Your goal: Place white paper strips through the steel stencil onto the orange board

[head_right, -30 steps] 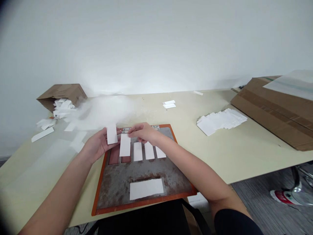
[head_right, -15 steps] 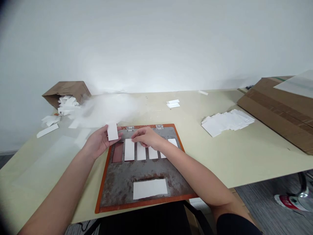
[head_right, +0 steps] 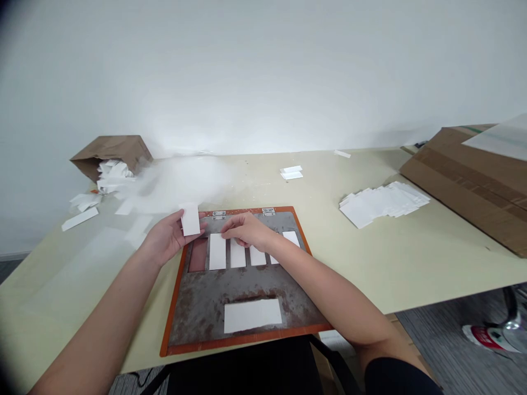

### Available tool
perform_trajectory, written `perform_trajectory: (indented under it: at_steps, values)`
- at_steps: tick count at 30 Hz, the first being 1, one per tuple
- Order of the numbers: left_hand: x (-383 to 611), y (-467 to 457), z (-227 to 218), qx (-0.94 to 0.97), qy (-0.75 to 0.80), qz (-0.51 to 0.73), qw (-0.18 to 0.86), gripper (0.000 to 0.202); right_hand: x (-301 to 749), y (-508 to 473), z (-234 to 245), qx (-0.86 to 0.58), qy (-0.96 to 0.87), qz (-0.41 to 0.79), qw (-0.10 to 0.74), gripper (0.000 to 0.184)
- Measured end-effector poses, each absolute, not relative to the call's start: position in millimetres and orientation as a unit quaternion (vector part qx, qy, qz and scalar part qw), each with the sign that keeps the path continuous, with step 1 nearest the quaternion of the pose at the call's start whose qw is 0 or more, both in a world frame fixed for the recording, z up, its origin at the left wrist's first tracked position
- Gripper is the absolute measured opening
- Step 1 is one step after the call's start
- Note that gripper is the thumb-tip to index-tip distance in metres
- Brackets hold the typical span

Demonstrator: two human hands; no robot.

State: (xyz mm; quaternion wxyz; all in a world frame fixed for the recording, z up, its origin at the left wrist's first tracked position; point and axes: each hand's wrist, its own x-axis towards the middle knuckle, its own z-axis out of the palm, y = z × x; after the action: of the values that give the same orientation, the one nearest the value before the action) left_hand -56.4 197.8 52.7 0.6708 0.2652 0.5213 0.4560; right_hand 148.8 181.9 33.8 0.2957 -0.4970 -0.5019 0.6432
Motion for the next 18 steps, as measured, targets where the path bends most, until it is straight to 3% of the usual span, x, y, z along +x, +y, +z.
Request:
perform_trajectory:
  at_steps: [18]
  values:
    - [-57.8,199.3,49.9,0.271,0.519,0.447,0.676,0.035,150.1,181.6,31.4,-0.506,-0.544,0.611,0.273,0.011]
